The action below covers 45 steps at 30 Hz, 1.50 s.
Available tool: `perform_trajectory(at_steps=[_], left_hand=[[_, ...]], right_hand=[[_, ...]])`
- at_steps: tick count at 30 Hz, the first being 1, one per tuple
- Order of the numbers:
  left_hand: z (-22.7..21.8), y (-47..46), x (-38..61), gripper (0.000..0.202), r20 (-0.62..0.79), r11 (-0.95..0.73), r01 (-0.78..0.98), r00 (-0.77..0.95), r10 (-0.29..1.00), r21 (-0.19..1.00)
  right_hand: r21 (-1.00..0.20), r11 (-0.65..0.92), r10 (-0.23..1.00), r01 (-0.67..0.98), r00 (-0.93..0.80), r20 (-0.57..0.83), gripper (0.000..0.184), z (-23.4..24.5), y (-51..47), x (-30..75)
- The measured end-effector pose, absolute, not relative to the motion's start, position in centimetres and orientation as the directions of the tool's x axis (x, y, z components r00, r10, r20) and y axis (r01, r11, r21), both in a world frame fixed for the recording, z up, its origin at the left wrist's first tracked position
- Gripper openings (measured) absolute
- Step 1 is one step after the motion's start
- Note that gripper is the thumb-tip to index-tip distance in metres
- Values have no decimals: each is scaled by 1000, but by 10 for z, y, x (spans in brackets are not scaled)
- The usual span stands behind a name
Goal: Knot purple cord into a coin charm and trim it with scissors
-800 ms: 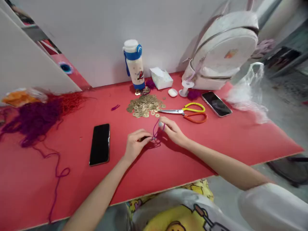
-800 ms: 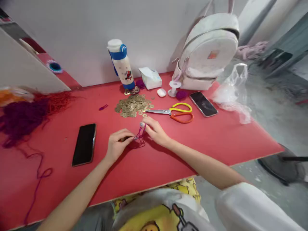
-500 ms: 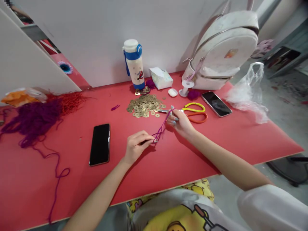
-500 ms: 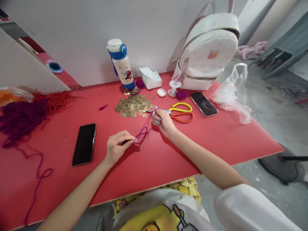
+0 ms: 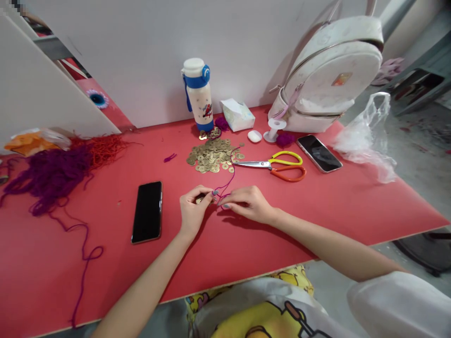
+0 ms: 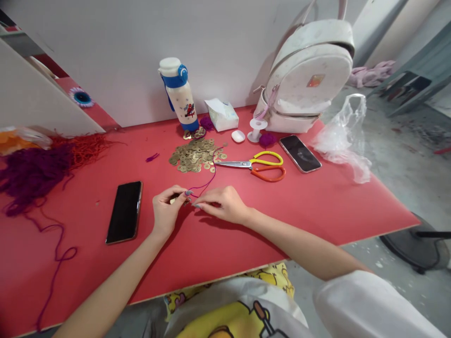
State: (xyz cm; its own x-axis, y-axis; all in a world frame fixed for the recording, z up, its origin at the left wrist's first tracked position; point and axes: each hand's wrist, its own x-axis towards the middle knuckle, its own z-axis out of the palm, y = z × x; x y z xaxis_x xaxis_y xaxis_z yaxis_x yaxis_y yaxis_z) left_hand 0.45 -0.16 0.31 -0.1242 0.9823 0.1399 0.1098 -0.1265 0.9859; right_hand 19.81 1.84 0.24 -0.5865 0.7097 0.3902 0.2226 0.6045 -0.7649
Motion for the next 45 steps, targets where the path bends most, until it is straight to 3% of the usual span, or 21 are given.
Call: perform_trajectory(at_steps=[4, 7, 13, 19, 24, 29, 36, 42, 45], left_hand=[[1, -2, 5, 10, 141, -127, 109, -134, 981, 986], [2, -2, 5, 11, 138, -110, 151, -190, 972, 982], [4, -3, 5, 15, 85, -47, 121, -332, 939, 992], [4, -3, 8, 12, 98, -86, 66, -204, 974, 994], [6, -4, 9, 9, 210, -195, 135, -108, 972, 971], [6, -5, 10, 11, 155, -149, 91, -62, 986, 985], [4, -7, 11, 11, 100, -101, 32, 42, 994, 994], [4, -3, 6, 7, 144, -105, 220, -173, 974, 970], [3, 0, 4, 9, 160, -99, 307, -180, 971, 947]], right_hand=[[-566, 715, 651, 410, -686, 325, 30, 1, 14, 195], [-423, 734, 651, 531, -726, 219, 42, 0, 10, 192], [-288, 732, 678, 617, -701, 221, 57, -7, 4, 189], [-373, 657, 746, 655, -634, 201, 60, -11, 7, 189], [-535, 563, 794, 630, -593, 137, 30, -7, 10, 187], [-646, 545, 778, 534, -609, 153, 20, -7, 13, 188], [-564, 618, 733, 548, -660, 162, 17, -10, 13, 188], [-481, 756, 622, 444, -716, 316, 23, -2, 11, 189], [-432, 807, 579, 403, -684, 443, 26, 3, 11, 190]])
